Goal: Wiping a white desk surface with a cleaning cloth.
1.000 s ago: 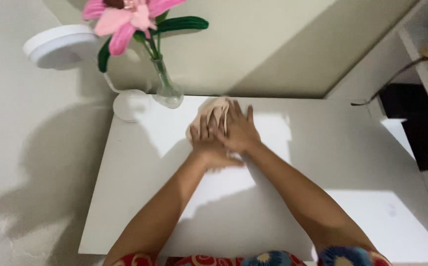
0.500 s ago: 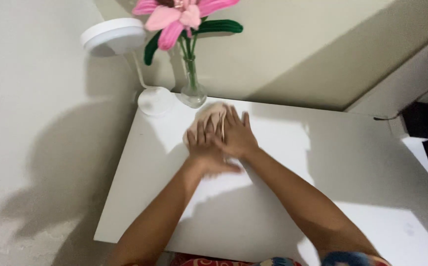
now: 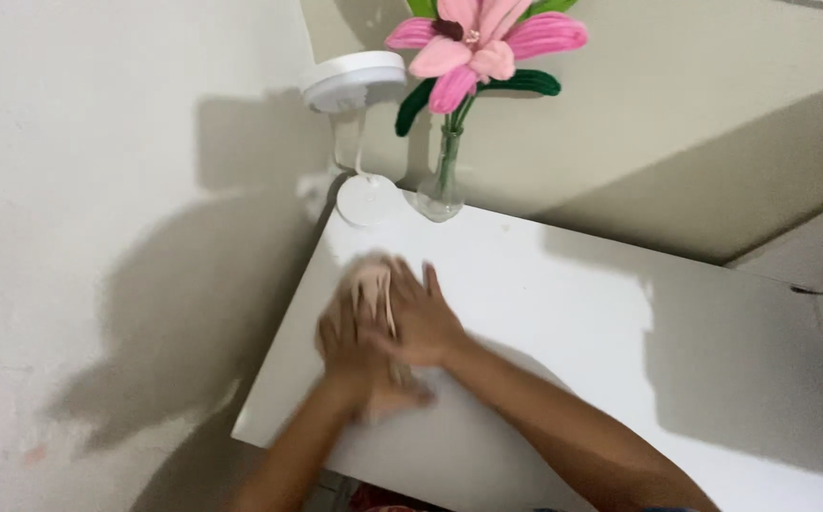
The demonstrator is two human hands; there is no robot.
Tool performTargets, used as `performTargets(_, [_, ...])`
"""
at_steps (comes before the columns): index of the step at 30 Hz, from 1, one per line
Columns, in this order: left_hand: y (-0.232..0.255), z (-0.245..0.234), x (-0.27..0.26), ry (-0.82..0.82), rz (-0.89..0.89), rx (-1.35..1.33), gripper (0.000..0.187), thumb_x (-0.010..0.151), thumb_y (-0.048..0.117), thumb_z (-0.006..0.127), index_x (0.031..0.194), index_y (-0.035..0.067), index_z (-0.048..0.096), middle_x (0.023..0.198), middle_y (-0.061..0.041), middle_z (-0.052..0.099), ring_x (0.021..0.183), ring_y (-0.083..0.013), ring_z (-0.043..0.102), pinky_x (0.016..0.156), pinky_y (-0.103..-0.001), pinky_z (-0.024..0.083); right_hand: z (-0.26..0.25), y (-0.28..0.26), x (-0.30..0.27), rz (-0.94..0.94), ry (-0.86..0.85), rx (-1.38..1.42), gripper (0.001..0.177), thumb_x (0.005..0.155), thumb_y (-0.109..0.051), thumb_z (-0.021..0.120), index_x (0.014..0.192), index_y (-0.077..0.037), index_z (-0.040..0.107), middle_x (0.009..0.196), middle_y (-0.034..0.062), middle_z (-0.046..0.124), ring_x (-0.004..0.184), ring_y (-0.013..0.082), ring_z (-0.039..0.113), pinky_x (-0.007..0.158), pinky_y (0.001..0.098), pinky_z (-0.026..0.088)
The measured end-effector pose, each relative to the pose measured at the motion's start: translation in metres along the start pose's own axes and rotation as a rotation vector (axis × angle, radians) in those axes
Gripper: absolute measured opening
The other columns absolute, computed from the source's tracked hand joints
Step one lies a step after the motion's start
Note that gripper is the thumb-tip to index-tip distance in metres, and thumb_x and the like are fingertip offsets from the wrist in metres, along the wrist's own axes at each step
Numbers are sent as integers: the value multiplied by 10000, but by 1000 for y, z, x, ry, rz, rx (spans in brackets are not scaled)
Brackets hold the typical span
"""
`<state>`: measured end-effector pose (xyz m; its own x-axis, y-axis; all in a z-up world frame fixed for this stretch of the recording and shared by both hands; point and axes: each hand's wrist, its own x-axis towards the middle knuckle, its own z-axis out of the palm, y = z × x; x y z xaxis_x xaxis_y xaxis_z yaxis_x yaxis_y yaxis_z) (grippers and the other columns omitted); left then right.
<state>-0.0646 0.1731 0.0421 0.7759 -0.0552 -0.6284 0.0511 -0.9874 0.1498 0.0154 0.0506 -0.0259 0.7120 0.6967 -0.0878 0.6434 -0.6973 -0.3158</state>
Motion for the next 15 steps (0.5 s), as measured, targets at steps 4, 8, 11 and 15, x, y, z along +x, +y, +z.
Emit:
performTargets(4, [-13, 1, 3, -4, -18, -24, 1565, 618, 901, 702, 1650, 134, -191, 1666, -200, -311, 1525, -457, -282, 1168, -649, -140, 3, -1, 24, -121, -25, -25, 1012, 893, -755, 354, 1580, -13, 318, 1669, 235, 120, 1555, 360, 5, 1188, 646, -33])
performTargets(8, [-37, 7, 36, 139, -54, -110, 1453, 667, 934, 614, 1635, 91, -66, 1676, -238, -243, 1524, -459, -296, 1161, -706, -162, 4, -9, 51, -73, -28, -51, 1010, 923, -769, 365, 1564, 11, 319, 1694, 222, 157, 1595, 343, 28, 1236, 635, -13])
performTargets(11, [-21, 19, -1, 45, -38, -124, 1357, 684, 923, 580, 1638, 102, 75, 1692, -242, -181, 1532, -463, -306, 1163, -715, -188, 10, -17, 21, -99, -23, -34, 1010, 924, -776, 381, 1563, 3, 320, 1694, 224, 171, 1598, 349, 34, 1254, 626, -14])
performTargets(15, [27, 48, -50, -31, 179, -111, 1330, 660, 874, 643, 1641, 156, 103, 1672, -238, -237, 1473, -460, -376, 1102, -708, -244, 18, 1, -75, -164, -6, 30, 1048, 935, -801, 415, 1596, 3, 295, 1666, 283, 148, 1584, 415, 22, 1224, 627, -23])
